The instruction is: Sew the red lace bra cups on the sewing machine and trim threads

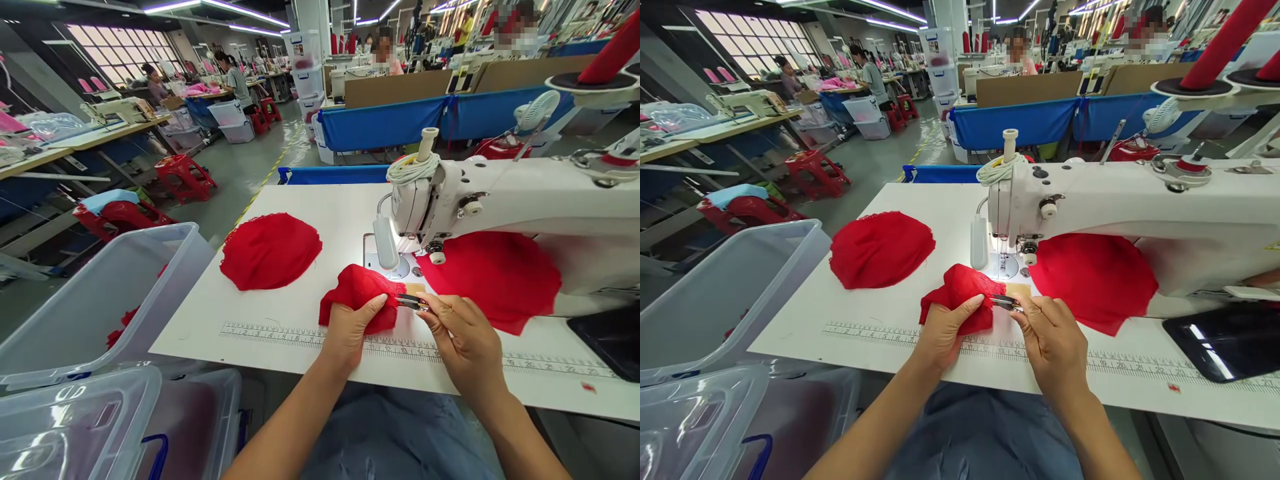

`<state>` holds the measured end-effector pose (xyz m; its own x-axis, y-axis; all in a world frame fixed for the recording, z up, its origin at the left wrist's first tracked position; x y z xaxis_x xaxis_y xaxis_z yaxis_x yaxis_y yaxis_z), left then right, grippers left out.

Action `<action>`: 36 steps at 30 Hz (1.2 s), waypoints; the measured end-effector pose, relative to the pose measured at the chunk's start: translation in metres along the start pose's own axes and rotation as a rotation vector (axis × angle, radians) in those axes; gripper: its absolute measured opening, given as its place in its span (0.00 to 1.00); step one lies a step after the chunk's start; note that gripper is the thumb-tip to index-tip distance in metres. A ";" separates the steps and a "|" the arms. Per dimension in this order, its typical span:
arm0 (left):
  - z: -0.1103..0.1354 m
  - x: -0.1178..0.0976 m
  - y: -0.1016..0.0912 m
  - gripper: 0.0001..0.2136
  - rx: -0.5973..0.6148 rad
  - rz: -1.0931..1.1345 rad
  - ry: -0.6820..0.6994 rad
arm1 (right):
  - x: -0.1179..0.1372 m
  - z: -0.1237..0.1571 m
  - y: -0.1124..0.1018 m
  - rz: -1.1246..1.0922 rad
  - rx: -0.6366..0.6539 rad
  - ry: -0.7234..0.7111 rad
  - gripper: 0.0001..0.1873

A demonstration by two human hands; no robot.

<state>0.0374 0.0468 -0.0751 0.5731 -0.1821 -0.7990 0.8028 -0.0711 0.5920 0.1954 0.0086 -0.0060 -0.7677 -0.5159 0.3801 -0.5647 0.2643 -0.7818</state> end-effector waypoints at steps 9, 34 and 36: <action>-0.001 -0.003 0.003 0.14 0.034 -0.009 0.020 | 0.002 -0.003 0.003 -0.024 0.016 0.016 0.15; -0.001 -0.005 0.002 0.17 -0.013 -0.107 -0.009 | -0.012 -0.009 0.024 -0.496 0.028 0.304 0.12; -0.001 -0.008 0.000 0.17 -0.063 -0.161 -0.011 | -0.010 -0.013 0.029 -0.534 0.028 0.340 0.10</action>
<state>0.0331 0.0491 -0.0691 0.4351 -0.1837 -0.8814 0.8928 -0.0389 0.4488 0.1824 0.0324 -0.0260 -0.4382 -0.2819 0.8535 -0.8919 0.0185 -0.4519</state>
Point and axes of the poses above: each hand's wrist, its own z-axis away from the middle knuckle, its own y-axis out of the palm, x = y × z, the point moved 9 cm from there along -z, towards the middle knuckle, and after that the axes turned 15 degrees about x, right-handed, at the moved point
